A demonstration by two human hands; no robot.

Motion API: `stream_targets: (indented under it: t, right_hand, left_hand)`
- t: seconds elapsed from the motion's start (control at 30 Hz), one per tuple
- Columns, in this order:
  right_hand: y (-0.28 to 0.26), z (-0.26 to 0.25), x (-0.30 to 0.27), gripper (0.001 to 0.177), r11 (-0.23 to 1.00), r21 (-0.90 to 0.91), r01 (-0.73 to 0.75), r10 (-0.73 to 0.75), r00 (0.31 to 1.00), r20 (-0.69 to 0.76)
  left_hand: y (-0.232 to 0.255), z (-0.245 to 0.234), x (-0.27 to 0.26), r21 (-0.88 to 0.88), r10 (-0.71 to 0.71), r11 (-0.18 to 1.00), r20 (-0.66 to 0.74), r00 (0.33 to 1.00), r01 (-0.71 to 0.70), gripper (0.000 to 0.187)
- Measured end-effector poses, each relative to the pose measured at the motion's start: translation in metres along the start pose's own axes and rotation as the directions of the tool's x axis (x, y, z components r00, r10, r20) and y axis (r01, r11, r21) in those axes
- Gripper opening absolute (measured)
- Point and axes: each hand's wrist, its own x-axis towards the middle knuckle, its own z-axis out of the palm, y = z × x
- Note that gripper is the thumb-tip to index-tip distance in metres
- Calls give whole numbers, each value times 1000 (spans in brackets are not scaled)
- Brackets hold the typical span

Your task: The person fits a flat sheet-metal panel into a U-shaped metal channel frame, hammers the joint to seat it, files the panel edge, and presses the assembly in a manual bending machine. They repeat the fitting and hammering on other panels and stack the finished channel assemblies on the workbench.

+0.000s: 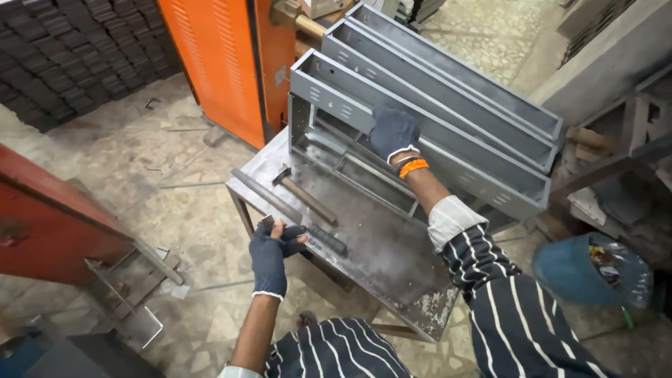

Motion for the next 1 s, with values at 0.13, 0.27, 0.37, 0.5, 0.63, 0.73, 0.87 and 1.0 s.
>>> stream_targets:
  t: [0.13,0.27,0.37,0.5,0.63,0.73,0.87,1.0]
  right_hand:
    - [1,3,5,27,1000,-1,-12,12,999,-42]
    - [16,11,20,26,998,6,-55,55,994,-90]
    - [18,13,27,26,999,3,-51,51,993,-107]
    - [15,13,27,21,997,-44,-69,66,996,-64]
    - [23,25,28,20,997,-65,-52,46,995,-85]
    - [25,21,24,21,998,-54,19,-26,991,-128]
    - [26,29,25,25,997,-44,60,-65,990,-123]
    - [27,25,23,26,998,-37,48,-53,989,-140]
  left_hand:
    - [-8,15,11,63,-15,998,46,999,12,31]
    - [-8,34,23,76,-50,996,103,993,42,28]
    - [-1,45,19,136,-50,990,107,993,35,29]
    - [-4,55,14,129,-90,989,120,989,74,27]
    - [-11,63,13,115,-90,991,156,984,72,27]
    - [-19,69,18,136,-67,990,194,979,41,25]
    - [-19,75,15,118,-84,991,197,977,61,23]
    - [-12,84,7,113,-91,991,202,975,69,18]
